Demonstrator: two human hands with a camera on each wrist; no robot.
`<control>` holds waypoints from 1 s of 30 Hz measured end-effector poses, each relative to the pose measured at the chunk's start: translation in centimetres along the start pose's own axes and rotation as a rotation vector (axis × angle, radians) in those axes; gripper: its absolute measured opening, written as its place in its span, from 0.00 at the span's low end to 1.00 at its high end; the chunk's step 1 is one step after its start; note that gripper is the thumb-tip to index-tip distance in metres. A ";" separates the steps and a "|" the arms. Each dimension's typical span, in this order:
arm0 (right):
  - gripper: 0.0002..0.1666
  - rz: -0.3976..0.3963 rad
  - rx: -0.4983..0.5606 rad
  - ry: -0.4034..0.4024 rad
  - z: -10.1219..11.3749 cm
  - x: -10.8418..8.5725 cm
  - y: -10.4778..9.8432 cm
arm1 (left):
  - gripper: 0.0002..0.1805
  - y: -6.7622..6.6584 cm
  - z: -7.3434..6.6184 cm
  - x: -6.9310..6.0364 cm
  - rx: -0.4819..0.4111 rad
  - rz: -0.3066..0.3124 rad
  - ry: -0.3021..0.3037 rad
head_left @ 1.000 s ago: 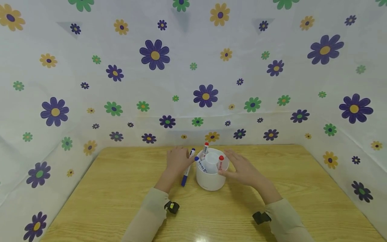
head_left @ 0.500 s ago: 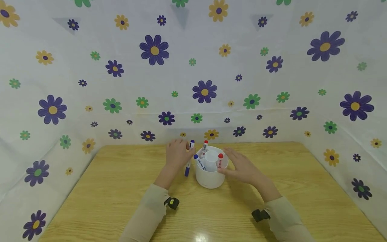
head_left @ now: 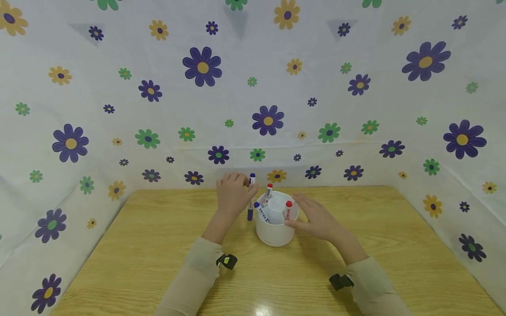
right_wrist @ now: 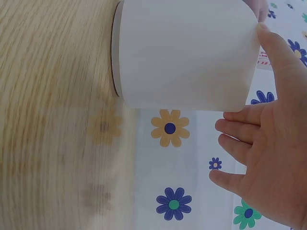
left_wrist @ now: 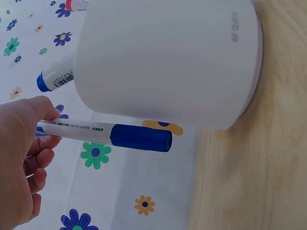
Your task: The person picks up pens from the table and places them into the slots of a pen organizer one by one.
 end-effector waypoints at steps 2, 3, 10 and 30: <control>0.55 -0.005 -0.002 0.000 0.1 0.0 0.0 | 0.16 -0.1 0.0 0.2 -0.004 -0.025 0.010; 0.55 -0.006 -0.002 0.000 0.1 0.0 0.0 | 0.16 -0.1 0.0 0.4 -0.010 -0.037 0.015; 0.54 -0.012 0.003 0.005 0.3 0.3 0.0 | 0.14 -1.1 -0.5 1.1 -0.107 -0.176 0.091; 0.54 -0.013 -0.003 0.034 0.8 1.0 -0.3 | 0.12 -3.1 -1.9 2.3 -0.192 -0.374 0.208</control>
Point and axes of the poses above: each hand's wrist, its own x-axis towards the middle knuckle, its own y-axis out of the palm, z = x × y, the point moved 3 cm from there along x, towards the middle knuckle, and after that the axes turned 14 degrees about z, right-handed, at the moved point
